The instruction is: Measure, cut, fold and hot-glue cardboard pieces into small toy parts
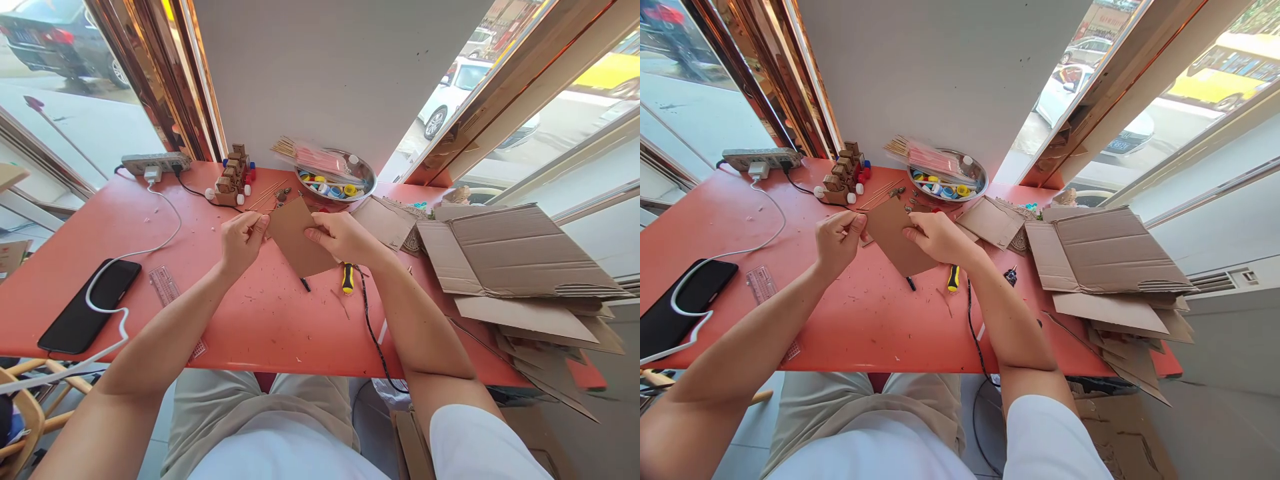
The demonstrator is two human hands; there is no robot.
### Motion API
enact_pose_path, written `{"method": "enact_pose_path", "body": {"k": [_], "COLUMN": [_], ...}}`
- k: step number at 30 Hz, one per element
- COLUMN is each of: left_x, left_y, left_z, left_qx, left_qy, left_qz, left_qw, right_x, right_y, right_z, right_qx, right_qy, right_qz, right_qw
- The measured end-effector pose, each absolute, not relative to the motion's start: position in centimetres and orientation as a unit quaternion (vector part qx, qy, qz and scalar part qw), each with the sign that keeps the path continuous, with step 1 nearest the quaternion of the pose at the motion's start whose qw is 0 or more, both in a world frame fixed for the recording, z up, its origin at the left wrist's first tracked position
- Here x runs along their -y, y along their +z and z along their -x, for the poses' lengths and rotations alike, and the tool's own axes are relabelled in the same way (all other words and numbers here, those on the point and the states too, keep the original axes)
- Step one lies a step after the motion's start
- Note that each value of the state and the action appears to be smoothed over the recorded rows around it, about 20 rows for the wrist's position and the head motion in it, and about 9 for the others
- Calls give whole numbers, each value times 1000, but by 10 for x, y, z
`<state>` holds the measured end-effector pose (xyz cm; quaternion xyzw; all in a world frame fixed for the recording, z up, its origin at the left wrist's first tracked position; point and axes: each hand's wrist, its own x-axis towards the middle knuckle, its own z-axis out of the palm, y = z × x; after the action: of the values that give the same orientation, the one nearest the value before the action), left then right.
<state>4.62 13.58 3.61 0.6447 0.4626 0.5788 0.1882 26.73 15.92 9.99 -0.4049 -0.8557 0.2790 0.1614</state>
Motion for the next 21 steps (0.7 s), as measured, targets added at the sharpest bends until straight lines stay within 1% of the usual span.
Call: {"method": "enact_pose_path", "body": {"k": [2,4,6,10,11,13,15,17,21], "left_x": [-137,-139,-141,-142,-142,-144,-147,-151,-158], "left_y": [36,36,37,36,35,33,30,27,24], "left_z": [-45,-46,-49,-56,-57,-57,-54,-51,-47], "left_qx": [-459,-454,-445,-402,-393,-390,-397,-401,-417], "left_qy": [580,589,603,614,616,626,647,668,682], "left_qz": [-656,-649,-623,-564,-552,-524,-488,-452,-404], "left_qw": [152,164,223,379,402,425,431,435,444], "right_x": [-160,-161,-161,-160,-160,-158,-158,-159,-157], "right_y": [96,94,93,95,95,94,91,88,87], "right_z": [-266,-266,-266,-267,-267,-265,-264,-262,-261], "right_qx": [858,858,856,847,843,824,796,773,768], "right_qy": [280,278,273,276,281,291,296,294,270], "right_qz": [393,387,390,403,401,394,387,380,347], "right_qw": [179,193,201,208,223,284,359,414,465]}}
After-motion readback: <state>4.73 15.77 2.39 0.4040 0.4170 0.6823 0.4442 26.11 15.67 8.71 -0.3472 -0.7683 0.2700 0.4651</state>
